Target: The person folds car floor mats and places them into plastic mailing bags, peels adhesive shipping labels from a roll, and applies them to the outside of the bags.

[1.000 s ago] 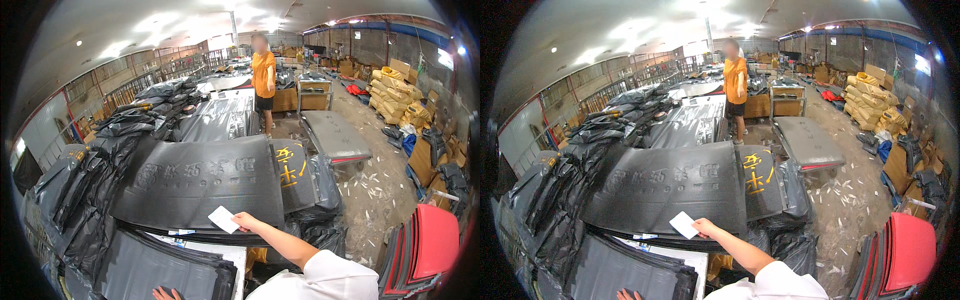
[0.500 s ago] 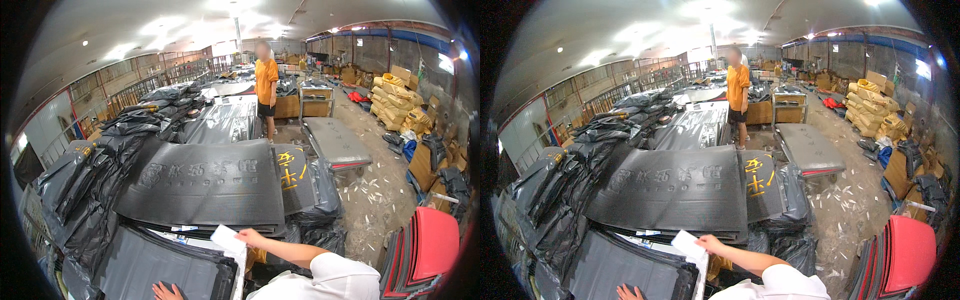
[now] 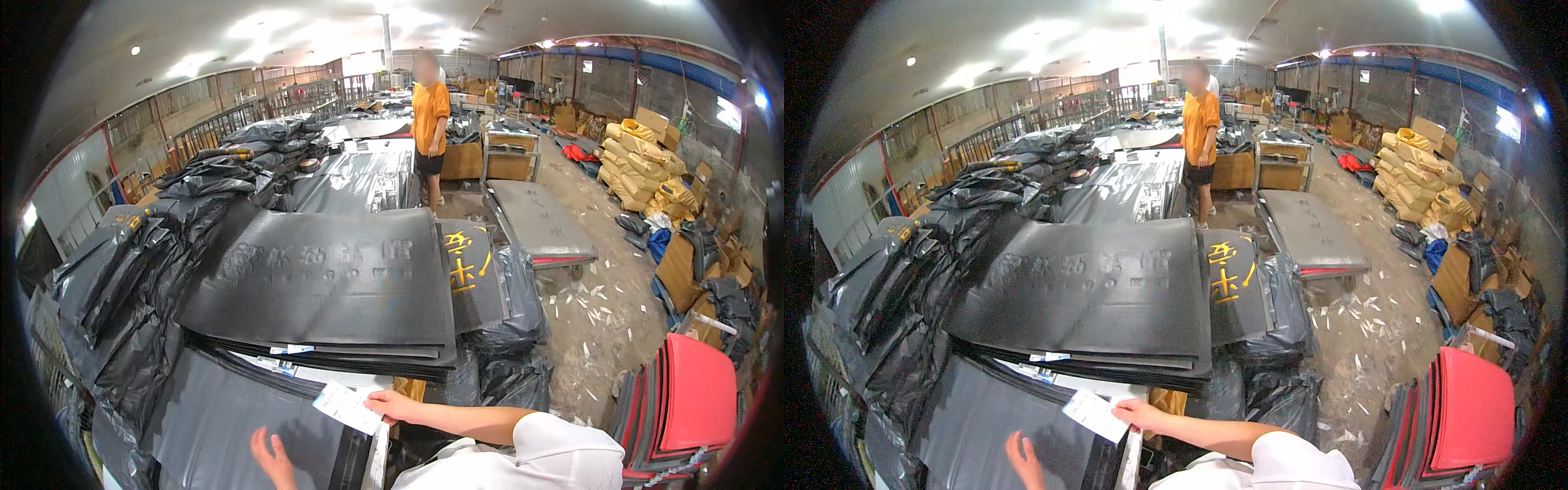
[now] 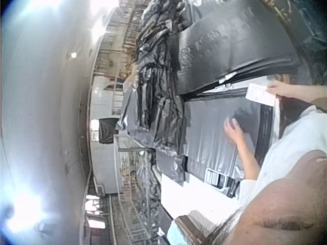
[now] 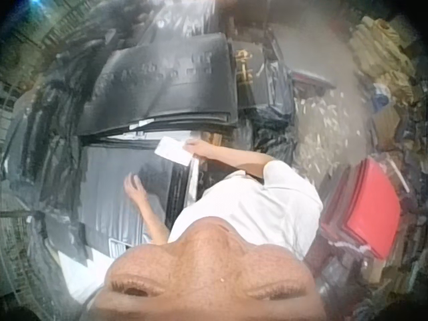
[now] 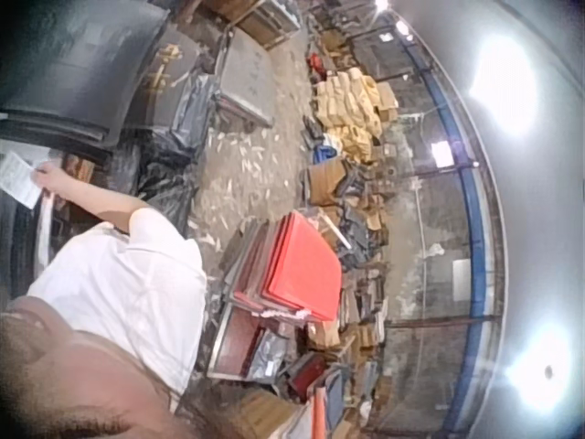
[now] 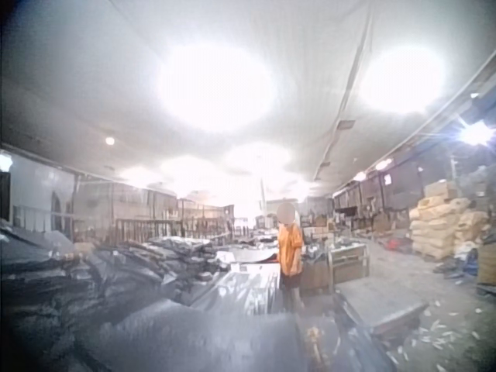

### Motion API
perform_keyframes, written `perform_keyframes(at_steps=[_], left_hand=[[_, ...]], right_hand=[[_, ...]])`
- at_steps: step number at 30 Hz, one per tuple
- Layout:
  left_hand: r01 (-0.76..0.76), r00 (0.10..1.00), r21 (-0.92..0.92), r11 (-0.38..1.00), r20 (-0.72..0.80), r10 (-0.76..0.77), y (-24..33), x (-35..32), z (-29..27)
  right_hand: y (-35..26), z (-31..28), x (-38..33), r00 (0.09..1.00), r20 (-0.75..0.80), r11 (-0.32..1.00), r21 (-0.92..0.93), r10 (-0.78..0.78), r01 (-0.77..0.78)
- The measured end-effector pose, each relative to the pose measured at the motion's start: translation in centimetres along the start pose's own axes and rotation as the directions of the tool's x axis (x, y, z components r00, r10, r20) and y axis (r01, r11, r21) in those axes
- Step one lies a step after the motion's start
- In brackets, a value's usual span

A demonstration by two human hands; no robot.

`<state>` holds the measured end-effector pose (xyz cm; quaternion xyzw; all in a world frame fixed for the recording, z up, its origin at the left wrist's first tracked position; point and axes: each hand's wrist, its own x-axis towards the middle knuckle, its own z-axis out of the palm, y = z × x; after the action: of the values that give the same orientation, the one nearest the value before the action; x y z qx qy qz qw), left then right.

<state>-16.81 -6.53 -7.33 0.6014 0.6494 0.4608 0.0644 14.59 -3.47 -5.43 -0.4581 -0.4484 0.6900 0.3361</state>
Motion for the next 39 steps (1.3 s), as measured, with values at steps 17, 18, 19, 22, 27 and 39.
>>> perform_keyframes(at_steps=[17,18,19,22,27,39], left_hand=[[0.442,0.891,-0.763,0.472,0.314,-0.327,12.7,-0.4,4.0],[0.394,0.914,-0.76,0.517,0.266,-0.306,12.6,0.0,3.9],[0.358,0.931,-0.745,0.563,0.236,-0.279,12.4,0.3,3.4],[0.231,0.963,-0.712,0.663,0.071,-0.26,11.9,1.0,1.8],[0.343,0.851,-0.736,0.583,-0.019,-0.525,10.5,2.4,-2.4],[0.482,0.876,0.515,0.708,-0.307,-0.373,0.4,-12.8,-20.4]], right_hand=[[-4.7,5.9,-5.7,0.978,0.151,0.929,-0.321,-0.141,0.184],[-4.9,6.3,-5.9,0.964,0.121,0.925,-0.277,-0.235,0.261],[-5.5,6.7,-6.0,0.962,0.136,0.921,-0.283,-0.238,0.268],[-6.3,8.2,-5.7,0.952,0.206,0.922,-0.27,-0.227,0.278],[-6.1,7.8,-5.5,0.987,0.092,0.991,0.002,-0.13,0.131],[-8.6,12.3,-6.2,0.969,0.225,0.994,-0.035,-0.097,0.108]])
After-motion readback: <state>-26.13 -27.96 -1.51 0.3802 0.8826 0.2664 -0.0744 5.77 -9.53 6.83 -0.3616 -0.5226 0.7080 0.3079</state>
